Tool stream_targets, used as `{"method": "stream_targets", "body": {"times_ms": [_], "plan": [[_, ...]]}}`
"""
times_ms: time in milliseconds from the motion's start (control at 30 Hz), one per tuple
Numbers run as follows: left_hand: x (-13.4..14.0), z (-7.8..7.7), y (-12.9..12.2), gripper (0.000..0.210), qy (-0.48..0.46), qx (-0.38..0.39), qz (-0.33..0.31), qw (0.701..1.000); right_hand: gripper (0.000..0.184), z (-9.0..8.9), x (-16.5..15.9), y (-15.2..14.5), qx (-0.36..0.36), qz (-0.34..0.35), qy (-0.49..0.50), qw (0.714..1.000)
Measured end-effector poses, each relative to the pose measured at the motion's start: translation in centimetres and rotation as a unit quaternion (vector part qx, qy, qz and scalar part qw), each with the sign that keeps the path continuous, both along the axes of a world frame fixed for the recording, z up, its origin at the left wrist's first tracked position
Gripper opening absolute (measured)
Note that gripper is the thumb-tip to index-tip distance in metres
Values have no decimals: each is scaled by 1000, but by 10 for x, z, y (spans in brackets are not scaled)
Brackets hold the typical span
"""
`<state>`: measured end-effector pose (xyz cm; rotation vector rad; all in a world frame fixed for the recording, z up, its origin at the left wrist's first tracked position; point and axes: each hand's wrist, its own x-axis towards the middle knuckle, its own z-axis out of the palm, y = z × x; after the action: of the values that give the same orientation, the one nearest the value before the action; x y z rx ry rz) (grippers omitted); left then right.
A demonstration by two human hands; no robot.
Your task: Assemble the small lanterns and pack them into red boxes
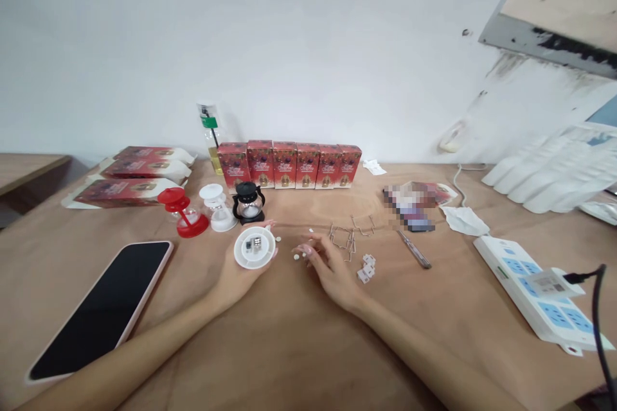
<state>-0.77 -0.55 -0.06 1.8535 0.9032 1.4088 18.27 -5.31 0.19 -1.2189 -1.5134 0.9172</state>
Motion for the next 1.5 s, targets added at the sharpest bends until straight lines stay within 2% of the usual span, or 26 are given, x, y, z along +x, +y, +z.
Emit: {"method": "stream_targets", "body": {"times_ms": [67, 167, 267, 333, 400, 533, 633, 733, 900, 1000, 1100, 1267, 1500], "plan": [[-1, 0, 0, 39, 9, 11, 11, 1000, 37, 5, -12, 6, 35, 1, -21, 999], [-4, 1, -2, 39, 50, 29, 48, 997, 35, 25, -20, 19, 122, -26, -60, 990], [-6, 2, -3, 36, 113, 47, 85, 989, 32, 49, -22, 31, 194, -60, -35, 979], [-7, 3, -4, 36, 134, 50, 97, 985, 27, 58, -24, 35, 220, -66, -14, 973], [-7, 4, -5, 37, 145, 45, 98, 984, 24, 59, -26, 36, 223, -52, -9, 973], [-8, 5, -5, 36, 164, 52, 86, 981, 18, 52, -28, 32, 177, 5, -17, 984], [-8, 5, -5, 35, 197, 87, 63, 974, 11, 51, -27, 30, 200, 32, -29, 979], [-8, 5, -7, 35, 221, 110, 57, 967, 10, 52, -30, 26, 290, 26, -71, 954], [-9, 7, -7, 34, 222, 118, 58, 966, 17, 41, -43, 15, 448, -60, -116, 884], [-10, 8, -7, 37, 210, 126, 50, 968, 16, 32, -46, 15, 517, -41, -151, 842], [-10, 9, -7, 36, 212, 113, 52, 969, 7, 29, -41, 20, 546, -16, -200, 814], [-9, 8, -8, 33, 214, 93, 82, 969, 10, 33, -36, 18, 577, -6, -304, 758], [-9, 8, -9, 33, 222, 110, 102, 964, 11, 41, -42, 10, 576, -41, -364, 731]]}}
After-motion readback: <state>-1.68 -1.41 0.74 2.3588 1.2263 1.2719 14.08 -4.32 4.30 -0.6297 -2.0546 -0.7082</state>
